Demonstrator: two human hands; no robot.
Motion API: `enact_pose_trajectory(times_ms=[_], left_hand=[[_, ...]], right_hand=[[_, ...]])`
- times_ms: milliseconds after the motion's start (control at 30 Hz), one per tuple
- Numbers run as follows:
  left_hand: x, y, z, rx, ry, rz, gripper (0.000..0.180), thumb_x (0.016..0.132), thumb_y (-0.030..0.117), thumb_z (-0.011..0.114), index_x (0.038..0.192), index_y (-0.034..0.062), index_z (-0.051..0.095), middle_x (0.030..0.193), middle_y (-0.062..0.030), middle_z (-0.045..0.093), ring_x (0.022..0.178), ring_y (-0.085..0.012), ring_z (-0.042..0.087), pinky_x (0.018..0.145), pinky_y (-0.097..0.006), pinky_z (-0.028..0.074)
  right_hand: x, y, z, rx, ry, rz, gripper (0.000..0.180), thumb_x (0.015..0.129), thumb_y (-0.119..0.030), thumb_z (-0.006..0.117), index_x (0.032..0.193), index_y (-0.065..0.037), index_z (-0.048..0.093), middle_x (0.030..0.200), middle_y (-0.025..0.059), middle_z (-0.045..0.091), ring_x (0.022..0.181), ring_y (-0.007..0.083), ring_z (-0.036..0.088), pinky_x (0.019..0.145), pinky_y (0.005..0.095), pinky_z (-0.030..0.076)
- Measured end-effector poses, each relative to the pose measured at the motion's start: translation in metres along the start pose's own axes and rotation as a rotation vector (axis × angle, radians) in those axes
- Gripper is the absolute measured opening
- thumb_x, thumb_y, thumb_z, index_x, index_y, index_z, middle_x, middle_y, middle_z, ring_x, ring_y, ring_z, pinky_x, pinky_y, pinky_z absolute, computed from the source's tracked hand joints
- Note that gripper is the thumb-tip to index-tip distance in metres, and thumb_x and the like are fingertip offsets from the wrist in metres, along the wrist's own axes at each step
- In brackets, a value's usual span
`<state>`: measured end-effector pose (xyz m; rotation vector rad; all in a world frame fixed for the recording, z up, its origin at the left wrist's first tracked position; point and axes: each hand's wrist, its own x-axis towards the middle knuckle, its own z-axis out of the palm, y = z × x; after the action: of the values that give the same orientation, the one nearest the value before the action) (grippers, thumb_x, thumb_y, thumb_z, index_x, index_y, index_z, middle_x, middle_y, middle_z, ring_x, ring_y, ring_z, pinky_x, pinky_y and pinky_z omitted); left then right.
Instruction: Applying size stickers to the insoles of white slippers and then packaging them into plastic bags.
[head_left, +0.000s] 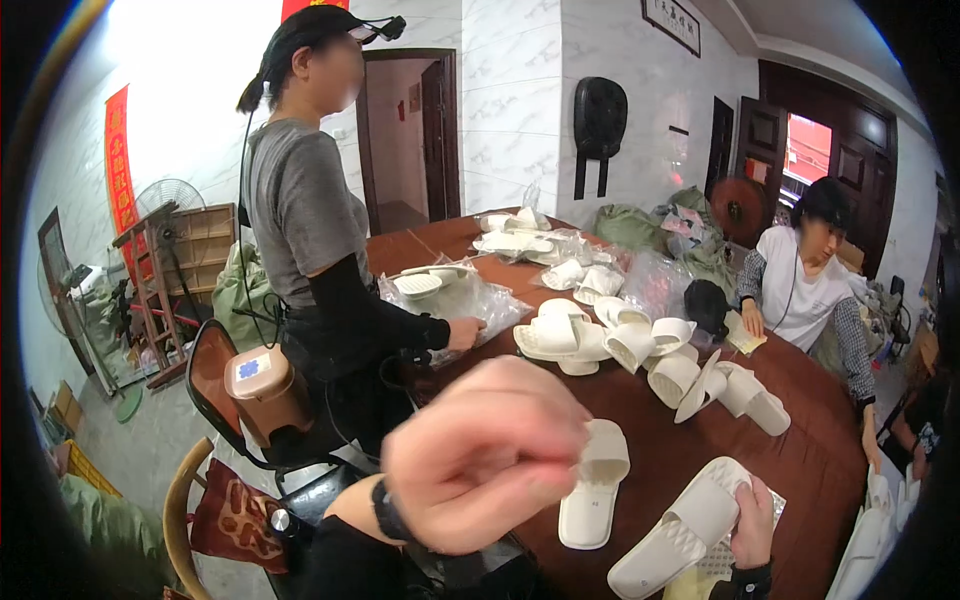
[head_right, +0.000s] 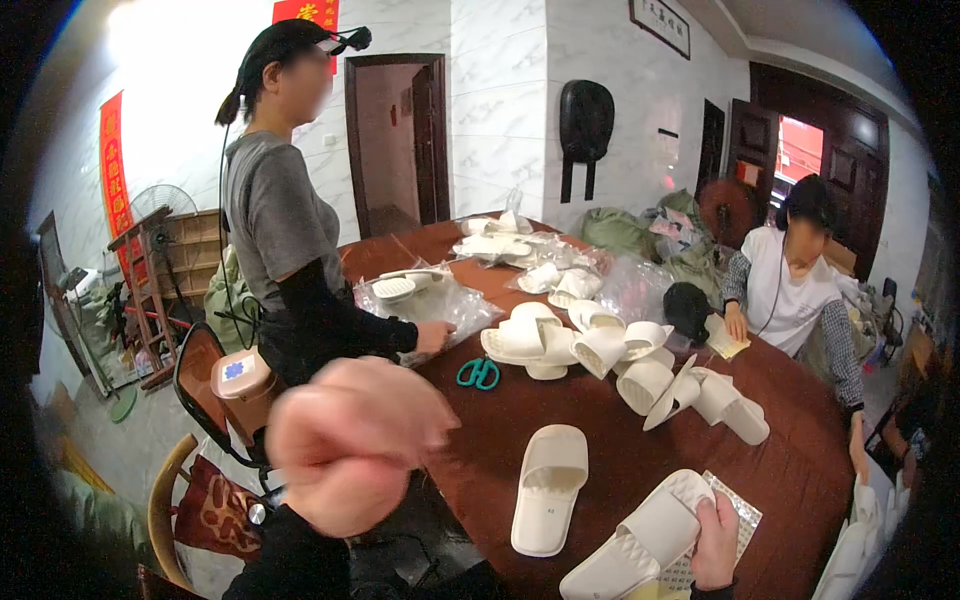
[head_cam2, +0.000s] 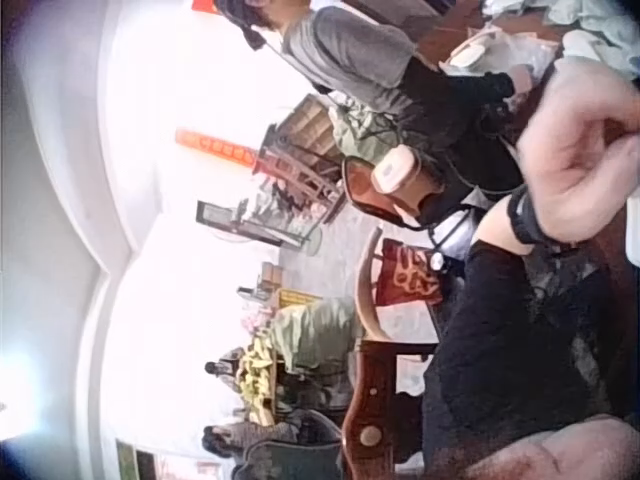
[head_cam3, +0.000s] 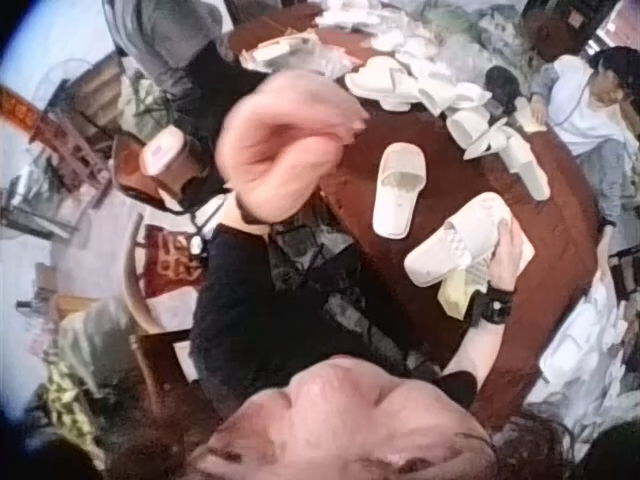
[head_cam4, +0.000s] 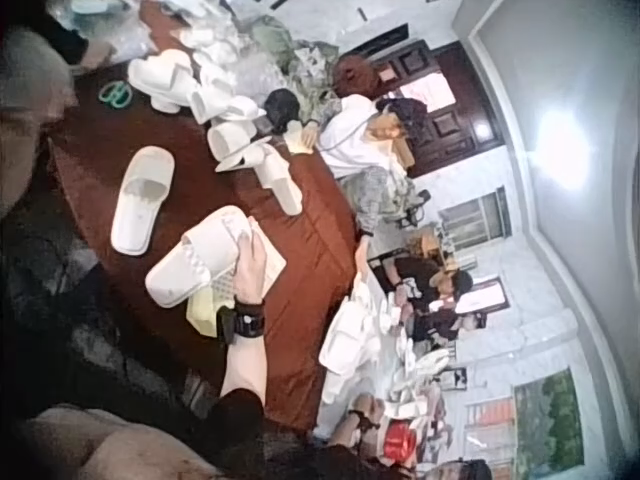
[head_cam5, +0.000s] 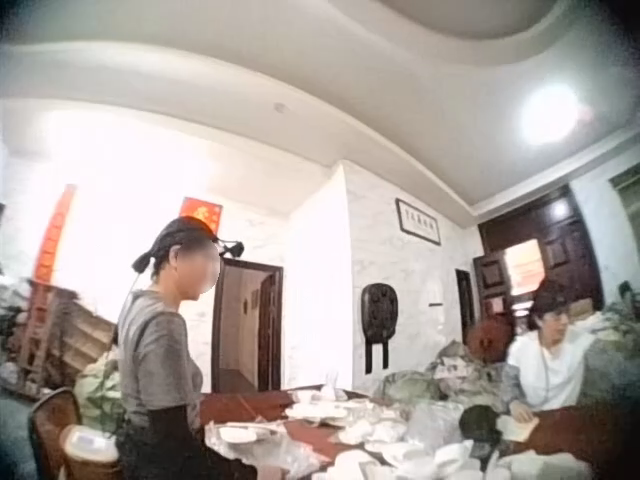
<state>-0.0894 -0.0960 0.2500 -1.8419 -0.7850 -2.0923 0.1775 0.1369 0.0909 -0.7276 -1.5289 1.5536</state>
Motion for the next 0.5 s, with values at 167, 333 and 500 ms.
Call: enact_pose_trajectory(times_ms=[167, 333, 500], left_hand=[[0.027, 0.041, 0.007, -0.191, 0.081, 0.163, 0.008, 0.087, 0.009, 0.064, 0.085, 0.0037, 0.058, 0.077, -0.0117, 0.06, 0.066, -0.0254, 0.059, 0.058, -0.036, 0.052], [0.043, 0.073, -0.022, -0.048, -0.682, 0.101, 0.03, 0.098, 0.018, 0.051, 0.122, 0.0011, 0.057, 0.111, -0.0145, 0.066, 0.098, -0.0247, 0.064, 0.067, -0.037, 0.053], [-0.003, 0.08, -0.05, -0.1, -0.591, 0.151, 0.028, 0.098, 0.018, 0.051, 0.119, 0.0015, 0.058, 0.109, -0.0138, 0.066, 0.097, -0.0247, 0.063, 0.068, -0.038, 0.052]], right_hand=[[0.001, 0.003, 0.001, -0.027, 0.085, -0.029, 0.027, 0.098, -0.016, 0.047, 0.112, 0.004, 0.059, 0.099, 0.0057, 0.065, 0.087, 0.0109, 0.059, 0.078, 0.0246, 0.047], [0.004, 0.001, -0.001, -0.069, 0.046, 0.002, 0.029, 0.098, -0.015, 0.047, 0.118, 0.005, 0.056, 0.104, 0.0084, 0.065, 0.091, 0.0125, 0.062, 0.082, 0.027, 0.049], [0.002, 0.01, -0.019, -0.058, 0.119, 0.004, 0.029, 0.099, -0.017, 0.047, 0.116, 0.004, 0.057, 0.103, 0.0079, 0.065, 0.088, 0.012, 0.062, 0.08, 0.0267, 0.05]])
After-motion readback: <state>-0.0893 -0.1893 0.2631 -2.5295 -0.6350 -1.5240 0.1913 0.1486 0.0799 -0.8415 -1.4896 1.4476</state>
